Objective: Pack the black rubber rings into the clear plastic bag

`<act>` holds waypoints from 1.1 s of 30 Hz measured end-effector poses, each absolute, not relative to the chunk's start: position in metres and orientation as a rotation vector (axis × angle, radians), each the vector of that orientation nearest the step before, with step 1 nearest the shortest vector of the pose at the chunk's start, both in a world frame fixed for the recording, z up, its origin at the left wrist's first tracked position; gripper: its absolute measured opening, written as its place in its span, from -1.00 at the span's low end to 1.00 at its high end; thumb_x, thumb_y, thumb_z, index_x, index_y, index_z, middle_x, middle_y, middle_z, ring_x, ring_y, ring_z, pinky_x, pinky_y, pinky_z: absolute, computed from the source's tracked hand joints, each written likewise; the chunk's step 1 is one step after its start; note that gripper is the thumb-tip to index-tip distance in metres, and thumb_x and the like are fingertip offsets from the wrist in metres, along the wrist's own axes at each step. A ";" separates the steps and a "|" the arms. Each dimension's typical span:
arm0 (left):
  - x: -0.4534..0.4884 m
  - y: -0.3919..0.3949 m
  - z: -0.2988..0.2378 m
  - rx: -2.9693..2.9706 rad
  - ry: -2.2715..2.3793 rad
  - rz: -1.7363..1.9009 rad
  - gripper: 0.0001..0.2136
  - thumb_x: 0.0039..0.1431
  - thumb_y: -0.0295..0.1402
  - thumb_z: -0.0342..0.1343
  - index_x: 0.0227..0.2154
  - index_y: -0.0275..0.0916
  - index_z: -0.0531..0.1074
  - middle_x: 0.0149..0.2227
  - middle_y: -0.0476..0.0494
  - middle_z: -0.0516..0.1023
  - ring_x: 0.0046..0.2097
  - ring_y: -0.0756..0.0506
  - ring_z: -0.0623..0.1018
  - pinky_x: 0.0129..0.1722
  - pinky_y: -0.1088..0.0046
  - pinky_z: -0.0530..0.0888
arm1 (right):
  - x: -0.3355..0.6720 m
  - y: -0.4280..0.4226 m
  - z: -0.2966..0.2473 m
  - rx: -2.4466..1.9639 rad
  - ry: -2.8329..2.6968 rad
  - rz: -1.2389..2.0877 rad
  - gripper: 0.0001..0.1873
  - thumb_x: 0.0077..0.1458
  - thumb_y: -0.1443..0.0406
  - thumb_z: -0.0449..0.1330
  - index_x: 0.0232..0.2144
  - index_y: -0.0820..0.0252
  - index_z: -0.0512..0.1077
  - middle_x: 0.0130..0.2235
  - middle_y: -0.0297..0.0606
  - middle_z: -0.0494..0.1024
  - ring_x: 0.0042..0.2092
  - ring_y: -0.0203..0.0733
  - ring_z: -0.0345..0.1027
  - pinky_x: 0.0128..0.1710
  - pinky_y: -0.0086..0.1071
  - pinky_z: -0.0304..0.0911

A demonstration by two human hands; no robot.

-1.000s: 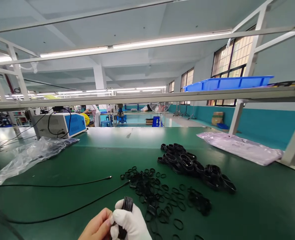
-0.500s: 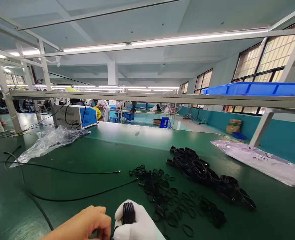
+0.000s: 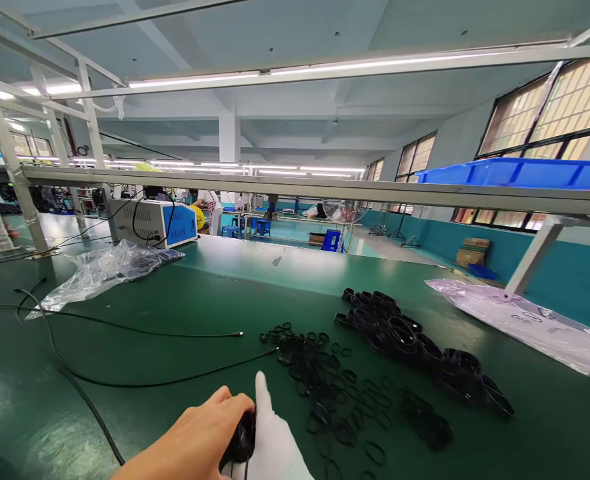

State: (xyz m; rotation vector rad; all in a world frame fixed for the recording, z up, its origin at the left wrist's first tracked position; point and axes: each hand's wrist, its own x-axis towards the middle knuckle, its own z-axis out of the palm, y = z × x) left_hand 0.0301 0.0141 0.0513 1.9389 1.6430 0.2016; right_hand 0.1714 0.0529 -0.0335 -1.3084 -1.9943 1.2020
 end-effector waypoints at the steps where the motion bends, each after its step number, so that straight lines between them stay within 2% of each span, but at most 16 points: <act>1: 0.028 0.019 0.050 1.939 1.650 0.141 -0.53 -0.32 -0.35 0.23 -0.19 -0.17 0.39 -0.21 -0.15 0.44 -0.22 -0.21 0.44 -0.27 0.32 0.38 | 0.171 0.052 -0.030 -1.340 -1.997 1.168 -0.05 -0.22 0.35 0.17 0.25 0.31 -0.08 -0.37 -0.25 0.51 -0.34 -0.13 0.41 -0.25 -0.30 0.26; 3: 0.019 0.030 0.043 1.889 1.532 0.110 -0.59 -0.33 -0.32 0.24 -0.27 -0.18 0.43 -0.26 -0.11 0.49 -0.27 -0.17 0.46 -0.36 0.41 0.37 | 0.172 0.049 -0.020 -1.365 -2.009 1.105 -0.10 -0.29 0.38 0.17 0.19 0.22 0.08 -0.36 -0.28 0.51 -0.31 -0.14 0.41 -0.22 -0.32 0.26; 5: 0.009 0.039 0.031 1.813 1.319 0.207 -0.72 -0.19 -0.31 0.16 -0.31 -0.17 0.47 -0.32 -0.02 0.53 -0.33 -0.09 0.46 -0.42 0.49 0.34 | 0.176 0.046 -0.008 -1.356 -2.024 1.034 -0.35 -0.32 0.38 0.19 -0.04 0.13 0.34 -0.32 -0.29 0.49 -0.26 -0.15 0.38 -0.21 -0.34 0.24; 6: 0.006 0.041 0.025 1.779 1.227 0.280 -0.78 -0.12 -0.34 0.08 -0.34 -0.16 0.49 -0.36 0.01 0.55 -0.36 -0.05 0.46 -0.44 0.52 0.33 | 0.178 0.044 -0.001 -1.315 -2.013 1.049 -0.49 -0.32 0.37 0.21 -0.18 0.11 0.40 -0.29 -0.29 0.47 -0.24 -0.15 0.37 -0.22 -0.35 0.24; 7: 0.004 0.041 0.020 1.755 1.176 0.358 -0.80 -0.08 -0.38 0.02 -0.38 -0.16 0.51 -0.41 0.03 0.56 -0.39 -0.03 0.46 -0.45 0.53 0.32 | 0.180 0.043 0.005 -1.246 -1.977 1.129 -0.61 -0.31 0.36 0.23 -0.29 0.10 0.41 -0.26 -0.28 0.45 -0.24 -0.15 0.35 -0.24 -0.35 0.23; 9: 0.004 0.037 0.014 1.731 1.183 0.488 -0.82 -0.09 -0.43 -0.01 -0.50 -0.16 0.50 -0.52 0.03 0.54 -0.47 -0.02 0.43 -0.50 0.53 0.30 | 0.182 0.040 0.013 -0.988 -1.795 1.447 -0.70 -0.31 0.33 0.30 -0.40 0.12 0.39 -0.15 -0.25 0.41 -0.18 -0.12 0.35 -0.22 -0.33 0.22; 12: 0.011 0.028 0.020 1.596 1.262 0.525 -0.91 -0.13 -0.40 0.02 -0.62 -0.18 0.41 -0.62 0.01 0.48 -0.61 0.01 0.35 -0.62 0.53 0.25 | 0.179 0.036 0.017 -0.660 -1.325 1.939 -0.68 -0.28 0.16 0.35 -0.47 0.14 0.34 -0.04 -0.19 0.38 -0.27 -0.16 0.37 -0.29 -0.28 0.25; 14: 0.014 0.024 0.032 1.417 1.239 0.571 -0.91 -0.11 -0.34 0.02 -0.60 -0.21 0.36 -0.64 -0.01 0.46 -0.66 0.02 0.33 -0.65 0.51 0.26 | 0.176 0.034 0.015 -0.613 -1.165 2.021 -0.62 -0.23 0.04 0.33 -0.47 0.12 0.32 -0.11 -0.19 0.43 -0.41 -0.26 0.31 -0.43 -0.34 0.20; 16: 0.015 0.024 0.046 1.252 1.168 0.703 -0.89 -0.12 -0.30 0.04 -0.54 -0.24 0.33 -0.62 -0.01 0.45 -0.63 0.03 0.36 -0.60 0.49 0.32 | 0.175 0.032 0.014 -0.598 -1.178 1.968 -0.61 -0.21 0.02 0.33 -0.42 0.11 0.33 -0.22 -0.22 0.46 -0.48 -0.33 0.24 -0.49 -0.40 0.13; 19: 0.014 0.025 0.058 1.125 1.034 0.901 -0.83 -0.15 -0.33 0.10 -0.45 -0.29 0.34 -0.55 -0.02 0.46 -0.52 0.01 0.43 -0.46 0.44 0.40 | 0.180 0.031 0.016 -0.643 -1.215 1.915 -0.62 -0.20 0.10 0.36 -0.33 0.10 0.37 -0.36 -0.27 0.45 -0.48 -0.30 0.23 -0.45 -0.37 0.15; 21: 0.014 0.024 0.059 1.109 0.960 0.959 -0.80 -0.11 -0.35 0.10 -0.38 -0.31 0.36 -0.45 -0.05 0.46 -0.42 -0.01 0.46 -0.35 0.39 0.43 | 0.187 0.032 0.018 -0.688 -1.226 1.984 -0.51 -0.26 0.18 0.40 -0.23 0.09 0.37 -0.44 -0.32 0.43 -0.48 -0.28 0.24 -0.44 -0.35 0.16; 24: 0.016 0.020 0.059 1.300 1.049 1.059 -0.73 -0.02 -0.35 0.06 -0.20 -0.24 0.39 -0.22 -0.10 0.47 -0.22 -0.07 0.46 -0.14 0.33 0.39 | 0.195 0.034 0.019 -0.695 -1.294 2.058 -0.36 -0.29 0.24 0.41 -0.09 0.12 0.32 -0.53 -0.40 0.39 -0.53 -0.31 0.22 -0.47 -0.39 0.14; 25: 0.017 0.018 0.060 1.443 1.109 1.062 -0.69 -0.02 -0.37 0.07 -0.15 -0.20 0.40 -0.14 -0.10 0.46 -0.14 -0.09 0.43 -0.08 0.33 0.35 | 0.196 0.035 0.018 -0.680 -1.300 2.074 -0.35 -0.28 0.24 0.41 -0.08 0.15 0.32 -0.54 -0.41 0.39 -0.53 -0.32 0.22 -0.47 -0.40 0.14; 27: 0.022 0.016 0.063 1.765 1.210 1.007 -0.65 -0.06 -0.48 0.05 -0.16 -0.12 0.46 -0.13 -0.06 0.48 -0.07 -0.10 0.38 -0.02 0.35 0.28 | 0.196 0.036 0.015 -0.651 -1.279 2.098 -0.39 -0.26 0.21 0.41 -0.11 0.19 0.34 -0.50 -0.36 0.42 -0.50 -0.30 0.26 -0.47 -0.40 0.17; 30: 0.026 0.019 0.063 1.943 1.367 0.955 -0.71 -0.10 -0.54 -0.01 -0.34 -0.14 0.52 -0.33 -0.03 0.50 -0.22 -0.07 0.41 -0.16 0.40 0.31 | 0.189 0.037 0.008 -0.608 -1.197 2.131 -0.46 -0.16 0.07 0.34 -0.16 0.19 0.34 -0.41 -0.29 0.45 -0.42 -0.24 0.35 -0.46 -0.41 0.22; 33: 0.020 0.029 0.057 1.650 1.315 0.938 -0.74 -0.09 -0.43 0.07 -0.27 -0.19 0.48 -0.40 0.01 0.45 -0.40 0.00 0.40 -0.39 0.46 0.32 | 0.181 0.039 0.001 -0.600 -0.975 2.229 -0.53 0.02 -0.02 0.18 -0.19 0.21 0.31 -0.36 -0.24 0.46 -0.41 -0.29 0.38 -0.47 -0.46 0.22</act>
